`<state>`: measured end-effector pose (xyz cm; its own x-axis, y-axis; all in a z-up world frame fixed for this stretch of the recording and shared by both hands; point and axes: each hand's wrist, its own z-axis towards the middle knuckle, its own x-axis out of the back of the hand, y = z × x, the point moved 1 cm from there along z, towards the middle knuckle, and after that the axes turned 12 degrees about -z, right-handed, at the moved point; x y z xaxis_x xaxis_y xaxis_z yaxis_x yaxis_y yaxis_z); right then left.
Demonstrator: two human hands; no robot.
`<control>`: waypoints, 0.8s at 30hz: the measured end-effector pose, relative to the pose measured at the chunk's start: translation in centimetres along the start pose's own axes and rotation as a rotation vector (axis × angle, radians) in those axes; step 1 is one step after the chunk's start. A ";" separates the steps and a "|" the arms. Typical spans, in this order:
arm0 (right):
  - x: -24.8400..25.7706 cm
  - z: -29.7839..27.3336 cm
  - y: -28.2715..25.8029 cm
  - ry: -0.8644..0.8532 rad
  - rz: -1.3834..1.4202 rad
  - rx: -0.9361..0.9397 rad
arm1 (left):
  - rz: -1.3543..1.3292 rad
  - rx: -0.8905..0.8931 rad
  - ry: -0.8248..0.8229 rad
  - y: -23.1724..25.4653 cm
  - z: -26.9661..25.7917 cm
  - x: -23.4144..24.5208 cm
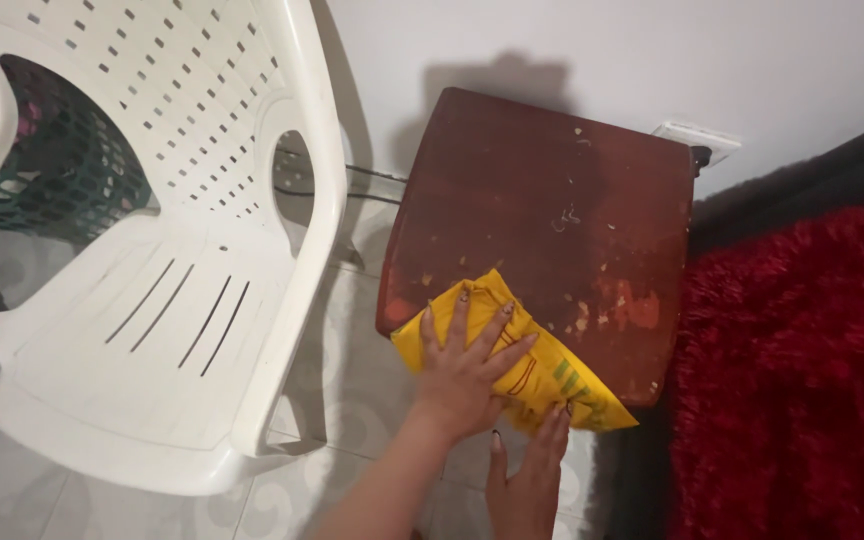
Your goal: Cleaning a wooden bedside table using a cloth and placing items on top of it.
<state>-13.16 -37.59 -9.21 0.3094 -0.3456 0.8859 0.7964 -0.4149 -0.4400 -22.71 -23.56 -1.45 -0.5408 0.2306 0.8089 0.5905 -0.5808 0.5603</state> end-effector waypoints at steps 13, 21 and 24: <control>3.5 5.0 -3.3 0.053 -0.295 0.037 | 0.006 0.097 -0.042 -0.7 6.8 -0.8; 4.2 8.3 -3.8 0.127 -0.318 0.119 | 0.112 0.213 -0.044 -1.9 11.3 -0.6; 3.8 10.6 -4.1 0.122 -0.326 0.164 | 0.100 0.268 -0.056 -2.4 12.5 0.1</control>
<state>-9.76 -28.33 -2.46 -0.0302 -0.3193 0.9472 0.9184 -0.3829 -0.0998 -16.71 -12.34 -0.49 -0.4428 0.2296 0.8667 0.7802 -0.3776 0.4986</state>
